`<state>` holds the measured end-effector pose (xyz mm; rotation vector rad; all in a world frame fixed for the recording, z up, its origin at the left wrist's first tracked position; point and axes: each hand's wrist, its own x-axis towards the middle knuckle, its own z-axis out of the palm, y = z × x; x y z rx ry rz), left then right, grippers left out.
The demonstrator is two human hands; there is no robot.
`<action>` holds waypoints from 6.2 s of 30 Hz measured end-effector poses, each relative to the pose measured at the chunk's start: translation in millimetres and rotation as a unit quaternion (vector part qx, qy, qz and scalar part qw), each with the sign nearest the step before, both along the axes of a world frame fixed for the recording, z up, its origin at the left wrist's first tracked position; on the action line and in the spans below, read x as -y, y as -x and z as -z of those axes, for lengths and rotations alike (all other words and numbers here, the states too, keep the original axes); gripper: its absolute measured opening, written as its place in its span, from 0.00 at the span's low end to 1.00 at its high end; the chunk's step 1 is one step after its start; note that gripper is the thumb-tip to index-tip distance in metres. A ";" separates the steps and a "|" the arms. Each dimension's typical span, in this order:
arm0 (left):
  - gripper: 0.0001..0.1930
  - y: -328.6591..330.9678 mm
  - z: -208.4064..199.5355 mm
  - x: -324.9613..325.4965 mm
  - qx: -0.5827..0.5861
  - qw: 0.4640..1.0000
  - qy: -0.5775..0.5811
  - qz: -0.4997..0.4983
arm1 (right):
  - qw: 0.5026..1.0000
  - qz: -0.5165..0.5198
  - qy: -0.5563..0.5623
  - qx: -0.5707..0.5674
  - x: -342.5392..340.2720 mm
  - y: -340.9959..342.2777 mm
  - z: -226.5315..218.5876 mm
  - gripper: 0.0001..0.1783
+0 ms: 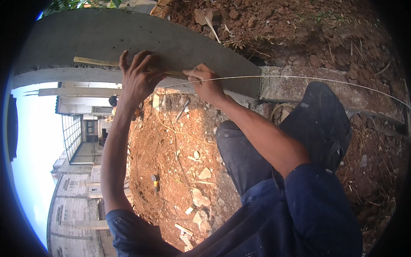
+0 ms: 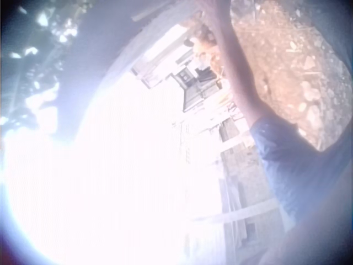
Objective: The person secures a flexible plastic conduit to a concrete wall using a hammer and nails. They position the conduit along the wall, hammer nails to hold it in place, and adjust the conduit as needed.
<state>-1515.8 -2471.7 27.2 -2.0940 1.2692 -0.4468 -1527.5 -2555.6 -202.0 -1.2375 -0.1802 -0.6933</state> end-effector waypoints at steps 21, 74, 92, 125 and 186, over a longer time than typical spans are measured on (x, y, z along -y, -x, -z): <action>0.07 -6.0 22.2 -3.5 -0.028 1.000 0.012 -0.002 | 0.999 -0.034 0.006 -0.031 2.7 -0.8 16.5 0.11; 0.04 -10.3 24.3 -2.8 -0.020 0.999 0.027 0.028 | 0.879 -0.350 -0.310 -0.095 58.8 -12.8 24.3 0.16; 0.11 -5.1 13.3 -0.2 -0.043 0.998 0.030 0.022 | 0.866 -0.394 -0.306 0.013 24.4 -35.1 -21.4 0.15; 0.03 -35.4 23.1 -41.2 0.109 0.957 -0.028 0.266 | 0.917 -0.318 -0.241 0.026 19.0 -35.1 -26.0 0.13; 0.09 -34.0 18.4 -53.0 0.110 0.954 -0.043 0.274 | 0.924 -0.262 -0.276 0.025 11.6 -26.7 -36.4 0.08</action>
